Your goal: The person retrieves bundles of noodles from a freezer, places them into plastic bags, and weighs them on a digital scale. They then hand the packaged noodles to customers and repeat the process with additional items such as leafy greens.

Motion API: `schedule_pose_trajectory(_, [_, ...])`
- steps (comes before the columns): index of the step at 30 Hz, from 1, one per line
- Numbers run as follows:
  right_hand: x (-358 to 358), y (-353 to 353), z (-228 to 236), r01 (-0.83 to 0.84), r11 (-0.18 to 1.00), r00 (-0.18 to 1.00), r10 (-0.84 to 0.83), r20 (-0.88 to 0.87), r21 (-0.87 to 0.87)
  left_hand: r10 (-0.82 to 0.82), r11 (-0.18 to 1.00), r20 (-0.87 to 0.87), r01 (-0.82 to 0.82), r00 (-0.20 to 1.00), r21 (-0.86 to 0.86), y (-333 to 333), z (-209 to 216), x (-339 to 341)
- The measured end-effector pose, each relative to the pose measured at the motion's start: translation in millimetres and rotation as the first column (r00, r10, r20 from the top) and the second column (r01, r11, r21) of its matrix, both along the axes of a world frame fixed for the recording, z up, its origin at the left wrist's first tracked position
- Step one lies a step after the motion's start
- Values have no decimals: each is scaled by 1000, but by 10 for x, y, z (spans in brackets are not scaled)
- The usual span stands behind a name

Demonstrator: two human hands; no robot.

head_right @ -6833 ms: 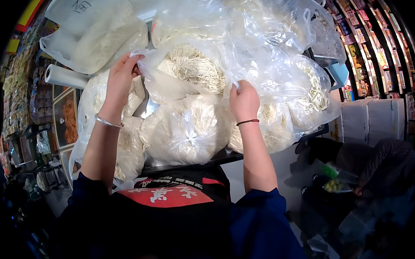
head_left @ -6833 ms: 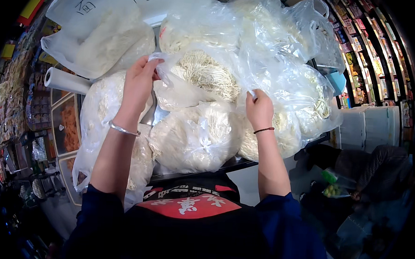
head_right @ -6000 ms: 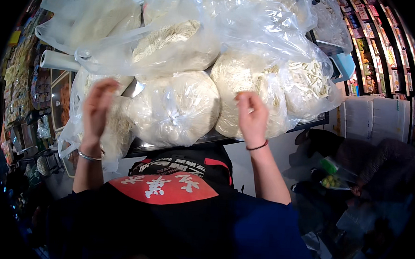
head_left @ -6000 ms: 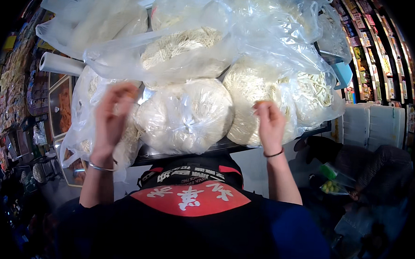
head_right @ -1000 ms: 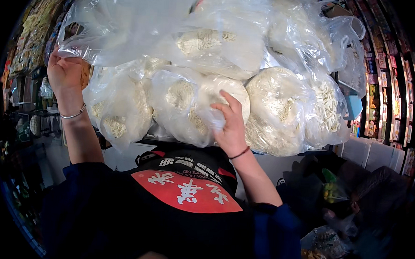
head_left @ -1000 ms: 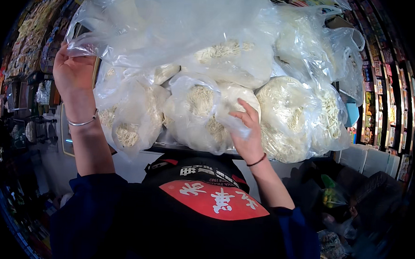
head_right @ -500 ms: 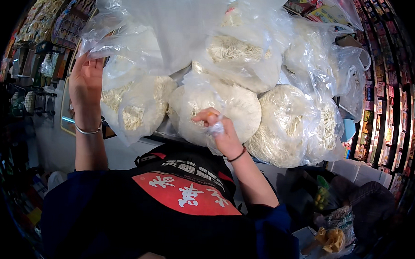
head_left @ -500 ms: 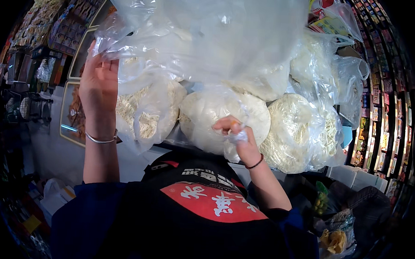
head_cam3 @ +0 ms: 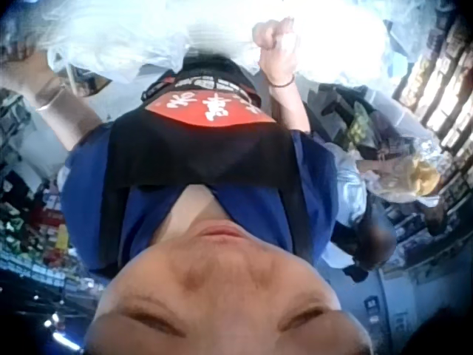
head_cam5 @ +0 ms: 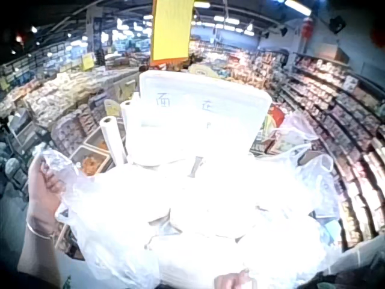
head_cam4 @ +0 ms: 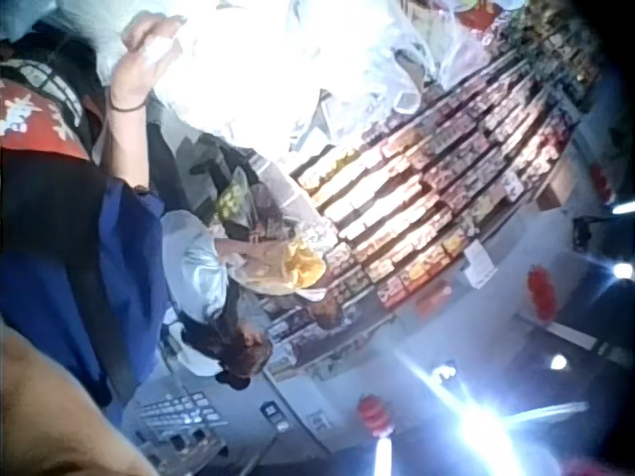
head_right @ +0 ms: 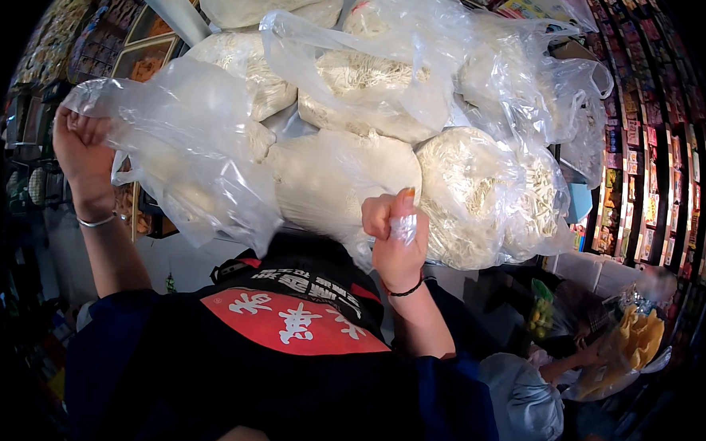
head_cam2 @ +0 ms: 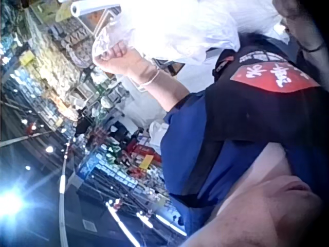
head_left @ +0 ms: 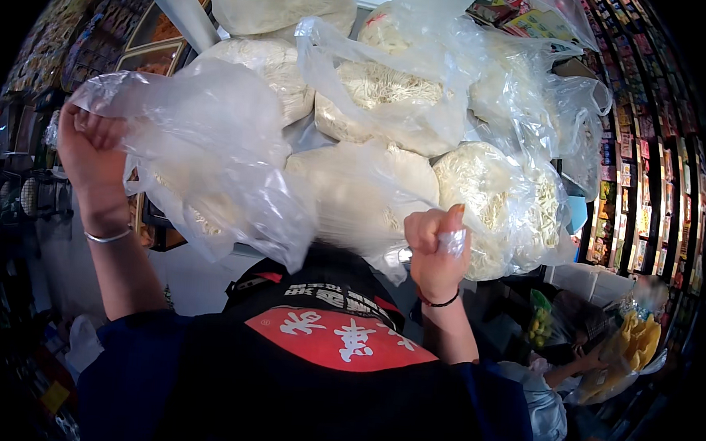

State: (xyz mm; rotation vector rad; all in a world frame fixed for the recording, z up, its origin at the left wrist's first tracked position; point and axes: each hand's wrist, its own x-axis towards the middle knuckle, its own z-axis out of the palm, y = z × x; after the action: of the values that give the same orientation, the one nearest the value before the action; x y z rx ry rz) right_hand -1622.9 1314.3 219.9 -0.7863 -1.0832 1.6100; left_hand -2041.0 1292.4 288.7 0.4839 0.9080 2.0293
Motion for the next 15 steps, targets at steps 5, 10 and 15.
schedule_pose_trajectory(5, [252,176,543,-59,981,998,61,-6,183,-118,987,-255,86,960,-133,386,204,106])
schedule_pose_trajectory(10, [810,282,1652,-246,809,969,207,133,533,-501,863,-539,343,677,-370,836,240,1282])
schedule_pose_trajectory(15, [1243,400,2407,-281,754,959,235,156,594,-745,665,-319,613,586,-427,1276,375,2553])
